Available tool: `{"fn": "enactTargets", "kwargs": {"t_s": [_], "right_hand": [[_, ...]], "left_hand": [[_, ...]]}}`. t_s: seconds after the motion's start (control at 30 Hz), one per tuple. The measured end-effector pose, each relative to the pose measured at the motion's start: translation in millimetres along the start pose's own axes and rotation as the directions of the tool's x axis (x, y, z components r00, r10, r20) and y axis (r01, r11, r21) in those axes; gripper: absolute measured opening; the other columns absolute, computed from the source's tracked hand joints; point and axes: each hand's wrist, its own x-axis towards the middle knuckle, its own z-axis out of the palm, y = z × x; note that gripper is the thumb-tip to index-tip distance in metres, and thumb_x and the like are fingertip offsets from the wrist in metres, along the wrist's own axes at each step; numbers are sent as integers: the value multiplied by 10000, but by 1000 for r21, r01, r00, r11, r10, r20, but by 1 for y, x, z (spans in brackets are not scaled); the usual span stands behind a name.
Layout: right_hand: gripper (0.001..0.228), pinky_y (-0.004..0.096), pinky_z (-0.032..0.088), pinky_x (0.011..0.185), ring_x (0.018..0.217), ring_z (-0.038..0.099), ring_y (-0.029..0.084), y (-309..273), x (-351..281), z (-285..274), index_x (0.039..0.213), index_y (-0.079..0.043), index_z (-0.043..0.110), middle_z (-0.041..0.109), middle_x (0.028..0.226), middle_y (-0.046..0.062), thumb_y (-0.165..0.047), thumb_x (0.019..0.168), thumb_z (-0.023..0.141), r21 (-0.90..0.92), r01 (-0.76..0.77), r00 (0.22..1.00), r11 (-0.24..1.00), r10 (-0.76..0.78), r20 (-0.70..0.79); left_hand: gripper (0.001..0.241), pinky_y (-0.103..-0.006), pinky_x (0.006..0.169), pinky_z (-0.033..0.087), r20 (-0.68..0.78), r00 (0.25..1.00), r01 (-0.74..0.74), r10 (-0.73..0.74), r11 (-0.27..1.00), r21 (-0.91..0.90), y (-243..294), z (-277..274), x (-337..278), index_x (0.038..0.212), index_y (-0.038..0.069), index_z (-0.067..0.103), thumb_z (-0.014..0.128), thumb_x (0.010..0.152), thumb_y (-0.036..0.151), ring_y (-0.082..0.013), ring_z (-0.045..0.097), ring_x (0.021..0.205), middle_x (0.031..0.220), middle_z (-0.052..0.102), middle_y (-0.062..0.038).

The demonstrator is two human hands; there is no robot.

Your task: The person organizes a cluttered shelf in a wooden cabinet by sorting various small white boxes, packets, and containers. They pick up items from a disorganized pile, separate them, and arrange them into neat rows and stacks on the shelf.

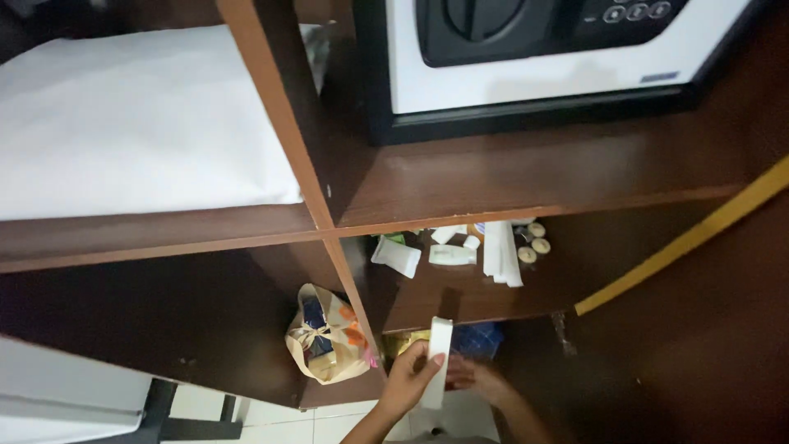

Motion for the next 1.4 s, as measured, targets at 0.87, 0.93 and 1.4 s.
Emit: {"fn": "enactTargets", "kwargs": {"t_s": [0.87, 0.93, 1.4], "right_hand": [[458, 249, 571, 643, 744, 656, 132, -160, -156, 176, 1383, -40, 561, 741, 1093, 103, -33, 933, 643, -468, 672, 718, 573, -659, 224], [439, 254, 568, 657, 733, 666, 132, -180, -164, 187, 1345, -26, 590, 783, 1081, 104, -26, 912, 664, -469, 718, 661, 515, -715, 227], [572, 471, 395, 1123, 1356, 448, 481, -271, -11, 224, 1202, 241, 561, 476, 1441, 356, -1, 703, 698, -784, 404, 472, -471, -627, 620]], "left_hand": [[208, -286, 695, 616, -318, 918, -263, 239, 964, -35, 48, 5, 60, 1196, 44, 509, 492, 1040, 182, -154, 709, 811, 1082, 756, -106], [222, -298, 698, 655, -366, 909, -222, 200, 975, -16, 59, 0, 60, 1160, 50, 508, 482, 1045, 239, -162, 754, 837, 1083, 770, -94], [233, -438, 631, 561, -550, 643, -132, 533, 785, 605, -104, -26, 100, 1073, -2, 604, 569, 1007, 219, -392, 715, 720, 908, 744, -205]]}}
